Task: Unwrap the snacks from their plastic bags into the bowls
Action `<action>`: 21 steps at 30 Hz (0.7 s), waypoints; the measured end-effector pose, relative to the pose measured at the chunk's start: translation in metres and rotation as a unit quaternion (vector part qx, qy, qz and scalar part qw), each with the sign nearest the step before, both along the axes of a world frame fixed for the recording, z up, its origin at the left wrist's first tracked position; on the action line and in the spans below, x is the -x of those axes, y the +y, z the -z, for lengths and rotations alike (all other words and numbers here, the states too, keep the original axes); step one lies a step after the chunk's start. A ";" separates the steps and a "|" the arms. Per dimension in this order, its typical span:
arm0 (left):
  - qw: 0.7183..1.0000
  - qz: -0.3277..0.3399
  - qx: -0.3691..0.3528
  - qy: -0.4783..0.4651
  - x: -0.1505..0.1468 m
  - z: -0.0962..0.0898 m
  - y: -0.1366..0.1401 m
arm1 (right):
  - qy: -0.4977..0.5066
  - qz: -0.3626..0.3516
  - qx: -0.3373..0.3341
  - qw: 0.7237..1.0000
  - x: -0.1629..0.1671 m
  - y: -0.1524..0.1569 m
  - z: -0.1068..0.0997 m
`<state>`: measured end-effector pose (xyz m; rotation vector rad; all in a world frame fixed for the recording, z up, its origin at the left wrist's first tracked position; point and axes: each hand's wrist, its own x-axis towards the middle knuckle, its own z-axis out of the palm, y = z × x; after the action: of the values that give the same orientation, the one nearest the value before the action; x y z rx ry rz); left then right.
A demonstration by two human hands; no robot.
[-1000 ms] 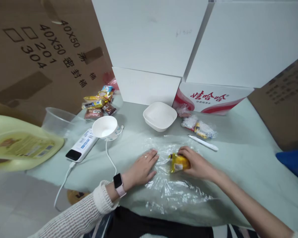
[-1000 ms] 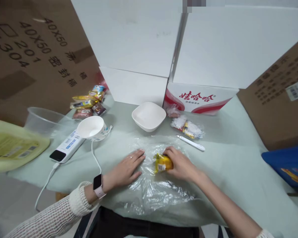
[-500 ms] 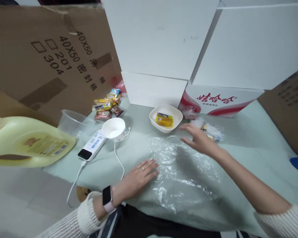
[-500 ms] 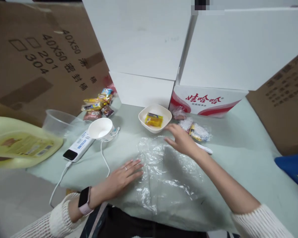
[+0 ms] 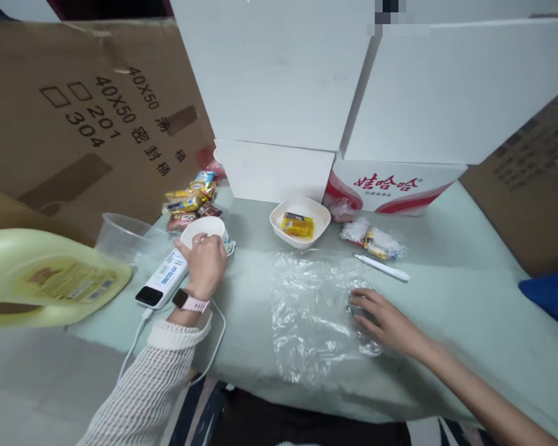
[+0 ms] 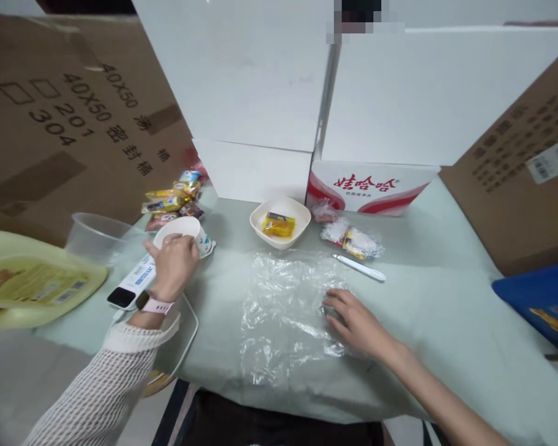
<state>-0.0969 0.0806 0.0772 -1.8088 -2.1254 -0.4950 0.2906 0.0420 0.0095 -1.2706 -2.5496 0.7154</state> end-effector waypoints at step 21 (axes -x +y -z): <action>0.911 0.410 0.035 0.041 -0.193 0.049 0.045 | 0.026 0.163 -0.207 0.964 -0.026 0.076 -0.016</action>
<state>0.0963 0.1256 0.0283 -2.6682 -1.2467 -0.5030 0.3170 0.1175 0.0259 -1.4382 -2.2056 0.1349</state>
